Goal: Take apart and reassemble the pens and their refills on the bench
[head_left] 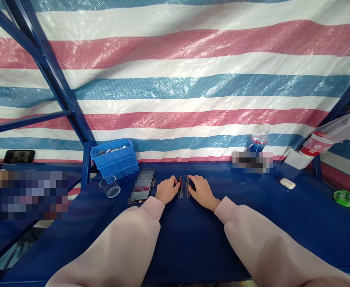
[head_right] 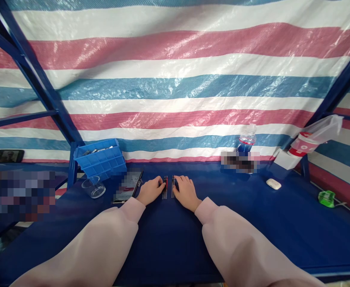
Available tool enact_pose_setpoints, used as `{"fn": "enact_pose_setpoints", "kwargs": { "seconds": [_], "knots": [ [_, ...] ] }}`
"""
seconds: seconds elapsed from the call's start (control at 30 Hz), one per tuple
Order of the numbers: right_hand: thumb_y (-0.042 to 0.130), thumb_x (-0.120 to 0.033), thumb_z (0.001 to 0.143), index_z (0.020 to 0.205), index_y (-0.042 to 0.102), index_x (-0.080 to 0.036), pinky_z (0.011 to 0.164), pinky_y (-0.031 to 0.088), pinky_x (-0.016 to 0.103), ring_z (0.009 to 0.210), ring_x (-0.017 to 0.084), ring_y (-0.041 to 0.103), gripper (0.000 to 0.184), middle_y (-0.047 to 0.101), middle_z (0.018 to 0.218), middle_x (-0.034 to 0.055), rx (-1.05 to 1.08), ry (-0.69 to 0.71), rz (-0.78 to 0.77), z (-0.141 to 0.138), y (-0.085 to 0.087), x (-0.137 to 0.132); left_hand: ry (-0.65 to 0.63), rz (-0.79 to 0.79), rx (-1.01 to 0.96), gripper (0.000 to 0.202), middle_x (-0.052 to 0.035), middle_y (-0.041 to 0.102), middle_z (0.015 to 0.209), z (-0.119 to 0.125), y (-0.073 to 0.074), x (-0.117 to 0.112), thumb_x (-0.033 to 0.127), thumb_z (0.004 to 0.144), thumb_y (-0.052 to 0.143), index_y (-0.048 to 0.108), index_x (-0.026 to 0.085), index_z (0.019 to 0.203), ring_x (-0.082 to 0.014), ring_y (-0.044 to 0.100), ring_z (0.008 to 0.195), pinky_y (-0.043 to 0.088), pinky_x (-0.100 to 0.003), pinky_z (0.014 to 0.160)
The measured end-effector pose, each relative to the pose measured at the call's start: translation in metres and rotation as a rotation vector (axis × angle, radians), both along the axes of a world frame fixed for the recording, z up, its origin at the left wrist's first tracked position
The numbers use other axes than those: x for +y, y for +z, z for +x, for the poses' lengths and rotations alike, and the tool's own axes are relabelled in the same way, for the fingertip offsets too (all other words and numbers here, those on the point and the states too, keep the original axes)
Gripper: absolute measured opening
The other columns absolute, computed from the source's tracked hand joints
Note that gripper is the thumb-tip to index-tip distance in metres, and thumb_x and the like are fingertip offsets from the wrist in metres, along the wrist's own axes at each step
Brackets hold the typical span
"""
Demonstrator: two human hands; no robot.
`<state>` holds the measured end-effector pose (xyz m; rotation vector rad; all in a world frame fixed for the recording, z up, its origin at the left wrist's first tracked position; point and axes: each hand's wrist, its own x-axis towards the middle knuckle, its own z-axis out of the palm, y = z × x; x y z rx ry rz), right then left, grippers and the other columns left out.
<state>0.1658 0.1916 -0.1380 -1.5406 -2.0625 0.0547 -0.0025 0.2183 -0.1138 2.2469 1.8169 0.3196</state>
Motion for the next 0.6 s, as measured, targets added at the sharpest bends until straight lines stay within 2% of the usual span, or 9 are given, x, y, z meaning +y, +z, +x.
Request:
{"fn": "enact_pose_setpoints", "kwargs": {
  "seconds": [0.17, 0.27, 0.4, 0.6],
  "knots": [
    [0.045, -0.028, 0.084, 0.117, 0.05, -0.019, 0.086, 0.036, 0.033, 0.1, 0.022, 0.047, 0.035, 0.055, 0.107, 0.0081, -0.005, -0.03, -0.021, 0.0, 0.0, 0.002, -0.011, 0.004, -0.036, 0.029, -0.0026, 0.064, 0.079, -0.002, 0.001, 0.002, 0.046, 0.085, 0.035, 0.052, 0.022, 0.082, -0.0196, 0.06, 0.074, 0.038, -0.026, 0.059],
    [0.045, -0.028, 0.083, 0.117, 0.05, -0.019, 0.086, 0.037, 0.034, 0.1, 0.022, 0.047, 0.035, 0.054, 0.107, 0.0087, -0.012, -0.047, -0.047, 0.002, 0.002, 0.003, -0.019, 0.017, -0.075, 0.035, -0.004, 0.064, 0.079, -0.007, 0.006, 0.005, 0.047, 0.087, 0.03, 0.052, 0.021, 0.081, -0.0188, 0.06, 0.073, 0.037, -0.025, 0.057],
    [0.046, -0.026, 0.081, 0.117, 0.049, -0.016, 0.083, 0.039, 0.034, 0.1, 0.024, 0.047, 0.038, 0.052, 0.105, 0.0113, -0.022, -0.055, -0.1, 0.009, 0.006, 0.006, 0.033, 0.08, -0.074, 0.034, -0.0041, 0.064, 0.079, -0.018, 0.024, 0.01, 0.045, 0.087, 0.032, 0.055, 0.021, 0.082, -0.0191, 0.059, 0.075, 0.037, -0.026, 0.058],
    [0.044, -0.008, 0.077, 0.107, 0.052, -0.012, 0.076, 0.041, 0.029, 0.094, 0.022, 0.051, 0.031, 0.051, 0.101, 0.0133, -0.061, -0.103, -0.197, 0.021, 0.012, 0.012, 0.065, 0.084, -0.052, 0.029, -0.0031, 0.065, 0.083, -0.039, 0.057, 0.006, 0.041, 0.084, 0.038, 0.059, 0.022, 0.086, -0.0185, 0.059, 0.078, 0.039, -0.025, 0.062]
  ]
}}
